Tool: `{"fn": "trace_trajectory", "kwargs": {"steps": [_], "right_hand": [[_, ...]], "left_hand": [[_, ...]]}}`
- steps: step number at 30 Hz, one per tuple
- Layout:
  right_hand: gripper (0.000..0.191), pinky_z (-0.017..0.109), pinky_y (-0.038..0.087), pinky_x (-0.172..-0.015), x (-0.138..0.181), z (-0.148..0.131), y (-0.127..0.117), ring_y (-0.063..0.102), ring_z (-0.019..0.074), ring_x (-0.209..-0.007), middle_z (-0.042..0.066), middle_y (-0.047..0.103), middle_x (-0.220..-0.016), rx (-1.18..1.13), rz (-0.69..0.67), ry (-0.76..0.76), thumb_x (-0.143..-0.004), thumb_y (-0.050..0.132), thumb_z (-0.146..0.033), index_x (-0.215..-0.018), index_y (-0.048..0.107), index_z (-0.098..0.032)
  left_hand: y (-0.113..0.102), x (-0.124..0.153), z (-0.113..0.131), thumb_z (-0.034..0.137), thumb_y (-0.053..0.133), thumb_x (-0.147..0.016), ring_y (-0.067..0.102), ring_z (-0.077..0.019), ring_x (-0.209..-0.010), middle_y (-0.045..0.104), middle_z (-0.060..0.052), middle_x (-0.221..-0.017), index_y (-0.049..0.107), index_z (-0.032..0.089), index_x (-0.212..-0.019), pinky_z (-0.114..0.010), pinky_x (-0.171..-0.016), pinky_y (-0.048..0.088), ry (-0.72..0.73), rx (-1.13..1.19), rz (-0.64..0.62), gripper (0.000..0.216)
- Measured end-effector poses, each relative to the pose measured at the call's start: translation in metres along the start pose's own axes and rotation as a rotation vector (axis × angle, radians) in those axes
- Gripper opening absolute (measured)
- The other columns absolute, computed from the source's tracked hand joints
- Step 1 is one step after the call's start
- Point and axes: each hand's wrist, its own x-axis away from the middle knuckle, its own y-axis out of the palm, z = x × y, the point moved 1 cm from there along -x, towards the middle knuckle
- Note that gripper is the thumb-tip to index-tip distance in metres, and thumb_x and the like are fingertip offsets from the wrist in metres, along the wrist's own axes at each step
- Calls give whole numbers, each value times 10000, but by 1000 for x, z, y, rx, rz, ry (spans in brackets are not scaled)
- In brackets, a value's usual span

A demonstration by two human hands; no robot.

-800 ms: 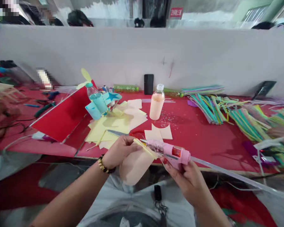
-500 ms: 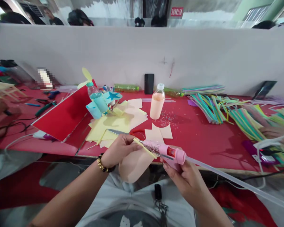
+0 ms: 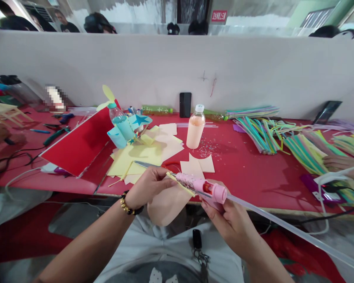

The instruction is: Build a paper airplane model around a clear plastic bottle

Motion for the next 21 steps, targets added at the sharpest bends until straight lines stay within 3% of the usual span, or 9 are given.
{"fn": "trace_trajectory", "kwargs": {"steps": [3,13,21], "right_hand": [[307,309,531,-813,-1,-4,-1,669,223,-899,49,698,-1006,36,10,-31,-862,550,-271,-1167,557,-235],[179,280,546,-759,-2,-10,-5,680,203,-826,43,698,-903,142,68,-114,-875,532,-265,-1047,571,-230],[172,250,531,-698,-3,-16,-9,677,182,-769,27,702,-876,229,0,-126,-892,500,-258,-1048,564,-224]], "left_hand": [[0,0,2,426,647,-750,257,-44,-498,293,65,-546,405,151,-560,-177,-435,199,0,12,7,412],[-1,0,3,399,649,-753,317,-38,-459,408,60,-531,577,124,-625,-171,-430,253,-18,56,20,311],[-2,1,3,399,656,-751,394,-56,-481,493,39,-568,665,116,-738,-175,-441,287,-30,69,23,284]]}}
